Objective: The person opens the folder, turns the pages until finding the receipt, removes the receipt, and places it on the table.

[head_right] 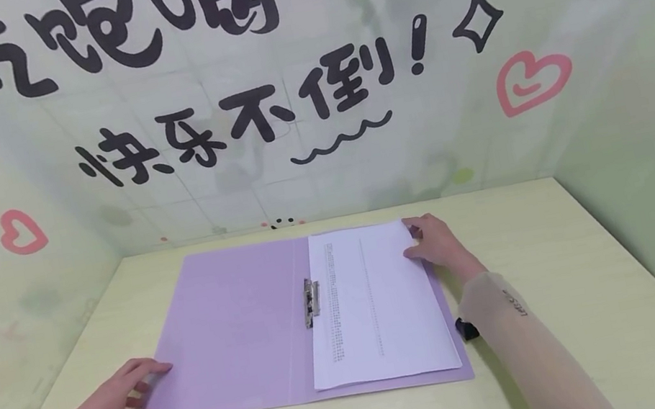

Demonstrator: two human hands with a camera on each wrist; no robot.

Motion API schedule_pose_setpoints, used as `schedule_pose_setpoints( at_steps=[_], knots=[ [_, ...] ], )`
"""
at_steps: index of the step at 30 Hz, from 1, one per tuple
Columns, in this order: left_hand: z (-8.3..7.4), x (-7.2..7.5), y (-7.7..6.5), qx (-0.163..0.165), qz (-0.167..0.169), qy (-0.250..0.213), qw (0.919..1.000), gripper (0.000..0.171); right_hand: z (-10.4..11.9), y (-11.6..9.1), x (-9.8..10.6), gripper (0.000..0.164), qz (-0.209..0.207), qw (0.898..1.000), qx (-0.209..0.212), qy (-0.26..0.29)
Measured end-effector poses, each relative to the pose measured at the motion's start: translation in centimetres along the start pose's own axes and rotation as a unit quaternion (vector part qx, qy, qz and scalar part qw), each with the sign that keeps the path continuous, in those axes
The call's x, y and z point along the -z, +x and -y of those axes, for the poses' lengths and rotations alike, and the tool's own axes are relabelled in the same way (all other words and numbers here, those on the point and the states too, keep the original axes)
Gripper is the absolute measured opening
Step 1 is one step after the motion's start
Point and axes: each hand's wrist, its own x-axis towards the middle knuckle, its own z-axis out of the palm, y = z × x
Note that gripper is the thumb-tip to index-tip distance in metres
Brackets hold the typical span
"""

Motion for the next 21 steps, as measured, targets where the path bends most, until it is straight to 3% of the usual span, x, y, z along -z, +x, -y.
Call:
schedule_pose_setpoints(
  at_steps=[5,12,21],
  knots=[
    [0.0,0.0,0.0,0.004,0.004,-0.005,1.0,0.068,0.1,0.1,-0.1,0.069,0.003,1.0,0.004,0.0],
    [0.1,-0.1,0.1,-0.014,-0.002,-0.003,0.9999,0.067,0.3,0.1,0.4,0.068,0.005,0.999,-0.008,0.05],
    [0.3,0.0,0.0,-0.024,-0.008,-0.009,0.9996,0.067,0.8,0.3,1.4,0.07,-0.002,0.998,0.031,0.05]
  ],
)
